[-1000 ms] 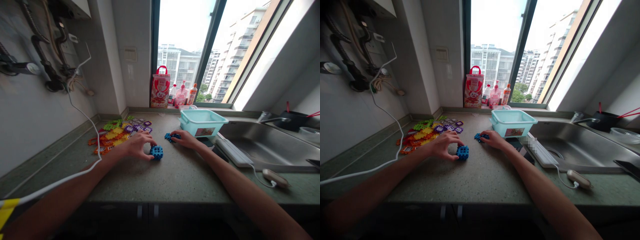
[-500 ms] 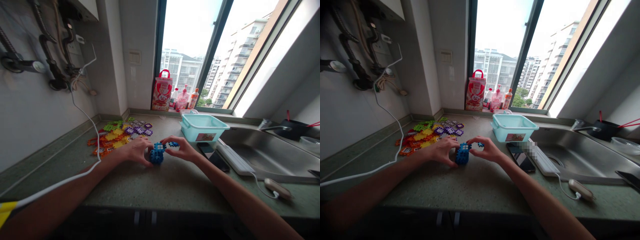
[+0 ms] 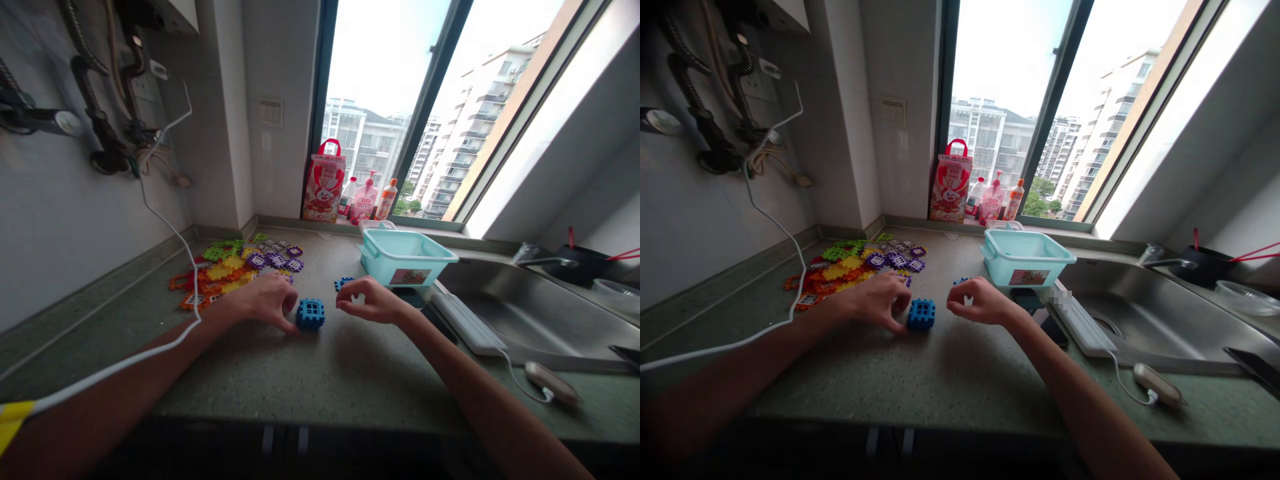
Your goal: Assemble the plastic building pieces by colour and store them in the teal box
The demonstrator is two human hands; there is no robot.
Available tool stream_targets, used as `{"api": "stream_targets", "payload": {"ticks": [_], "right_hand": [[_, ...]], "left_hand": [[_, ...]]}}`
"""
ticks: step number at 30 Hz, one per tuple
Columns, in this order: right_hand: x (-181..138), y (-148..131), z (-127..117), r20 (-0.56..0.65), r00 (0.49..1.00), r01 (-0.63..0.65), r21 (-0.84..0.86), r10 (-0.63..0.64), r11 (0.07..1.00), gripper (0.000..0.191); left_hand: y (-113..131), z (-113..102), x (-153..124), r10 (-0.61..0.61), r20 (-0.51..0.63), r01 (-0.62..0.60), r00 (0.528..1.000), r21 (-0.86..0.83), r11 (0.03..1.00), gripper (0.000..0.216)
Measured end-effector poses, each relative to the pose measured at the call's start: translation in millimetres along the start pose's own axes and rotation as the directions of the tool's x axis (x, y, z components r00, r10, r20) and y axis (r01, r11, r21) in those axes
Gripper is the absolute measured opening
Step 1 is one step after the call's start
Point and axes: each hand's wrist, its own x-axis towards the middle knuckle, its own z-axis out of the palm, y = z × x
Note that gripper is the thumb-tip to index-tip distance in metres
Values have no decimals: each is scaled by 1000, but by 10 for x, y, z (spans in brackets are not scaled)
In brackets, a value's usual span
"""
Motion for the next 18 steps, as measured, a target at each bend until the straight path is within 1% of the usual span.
{"api": "stream_targets", "payload": {"ticks": [2, 3, 5, 7, 10, 14, 18], "right_hand": [[-17, 42, 14, 122, 993, -3, -46, 9, 999, 19], [-19, 56, 43, 154, 988, 9, -64, 1, 998, 18], [-11, 59, 119, 164, 986, 44, -97, -28, 994, 18], [2, 28, 186, 147, 988, 75, -129, -56, 989, 19], [16, -47, 235, 123, 989, 104, -181, -82, 978, 20], [29, -125, 250, 125, 988, 118, -241, -89, 963, 19], [53, -167, 265, 123, 988, 126, -275, -95, 953, 18]], "left_hand": [[-30, -3, -15, -54, 100, 61, 994, -74, 995, 41], [-45, 1, -20, -75, 151, 94, 986, -122, 988, 39], [-67, 10, -26, -97, 223, 145, 970, -210, 967, 33], [-81, 13, -29, -87, 263, 160, 961, -271, 949, 27], [-94, 8, -28, -45, 289, 142, 956, -321, 936, 22], [-86, 5, -21, -6, 281, 107, 960, -344, 933, 19], [-46, 8, -13, -37, 280, 139, 959, -352, 925, 18]]}}
